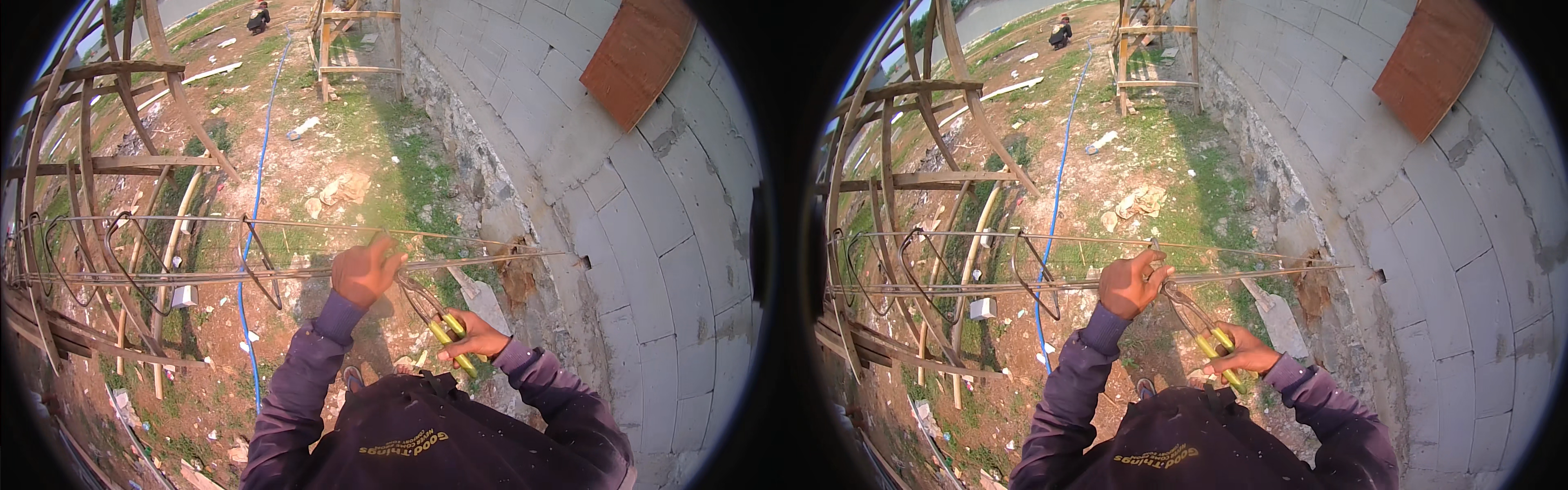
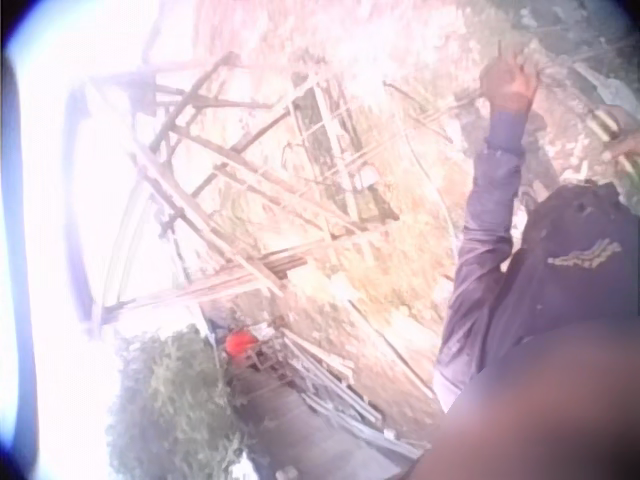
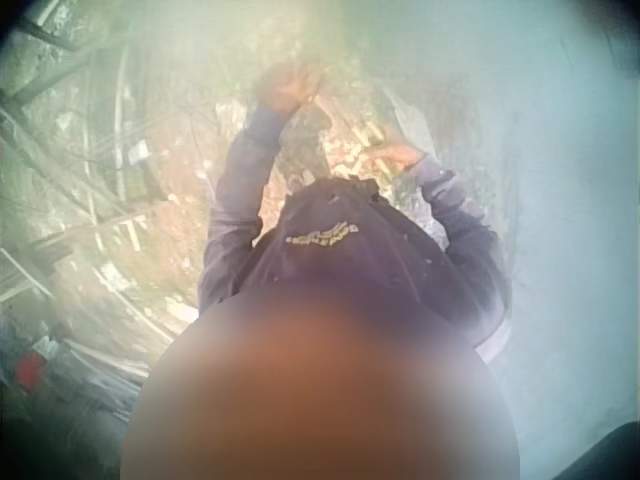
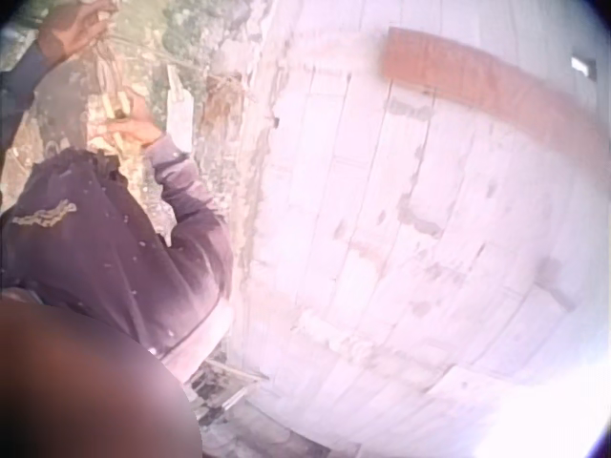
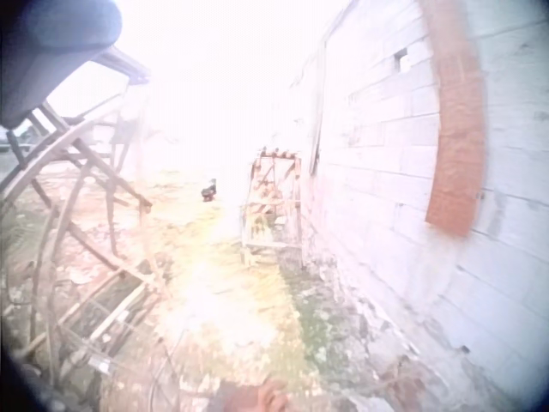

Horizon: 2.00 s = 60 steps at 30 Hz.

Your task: The person walks through a construction site, picks up a metal rebar cage, and uses pliers to twist wire ties around the cage to secure it. The person repeatedly twists wire ties at multiple points along the cage while standing near a partially built wall.

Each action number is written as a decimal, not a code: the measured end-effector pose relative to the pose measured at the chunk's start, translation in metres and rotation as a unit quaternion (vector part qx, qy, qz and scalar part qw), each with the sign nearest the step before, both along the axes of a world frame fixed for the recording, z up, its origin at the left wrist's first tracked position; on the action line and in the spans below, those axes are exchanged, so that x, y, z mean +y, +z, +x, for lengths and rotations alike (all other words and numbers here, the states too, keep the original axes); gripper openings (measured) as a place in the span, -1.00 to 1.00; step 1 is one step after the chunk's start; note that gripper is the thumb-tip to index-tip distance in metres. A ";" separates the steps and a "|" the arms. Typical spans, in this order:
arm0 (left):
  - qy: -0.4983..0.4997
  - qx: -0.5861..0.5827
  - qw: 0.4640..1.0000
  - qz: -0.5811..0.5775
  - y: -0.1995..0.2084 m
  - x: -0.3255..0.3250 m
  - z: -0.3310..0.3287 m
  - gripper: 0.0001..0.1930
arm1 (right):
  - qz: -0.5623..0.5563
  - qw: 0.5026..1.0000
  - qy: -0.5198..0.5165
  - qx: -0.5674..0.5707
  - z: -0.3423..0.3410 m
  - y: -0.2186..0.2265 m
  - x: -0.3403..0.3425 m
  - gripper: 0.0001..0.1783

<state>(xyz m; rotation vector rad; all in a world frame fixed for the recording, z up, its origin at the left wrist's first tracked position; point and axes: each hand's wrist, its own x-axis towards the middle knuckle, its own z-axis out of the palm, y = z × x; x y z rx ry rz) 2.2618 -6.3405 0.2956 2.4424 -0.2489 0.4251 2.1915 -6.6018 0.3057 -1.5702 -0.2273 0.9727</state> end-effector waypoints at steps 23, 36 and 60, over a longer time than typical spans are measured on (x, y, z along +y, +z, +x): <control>-0.001 0.009 1.000 -0.028 -0.011 0.005 -0.016 -0.64 | 0.065 0.943 -0.108 0.307 -0.035 -0.013 -0.002 -0.29; -0.016 0.002 0.998 -0.056 -0.010 0.008 -0.022 -0.67 | -0.335 0.781 -0.059 -0.524 -0.043 0.031 0.012 -0.42; -0.036 -0.048 0.997 -0.051 0.011 0.002 -0.032 -0.70 | -0.031 0.964 -0.249 0.090 -0.055 0.034 -0.002 -0.89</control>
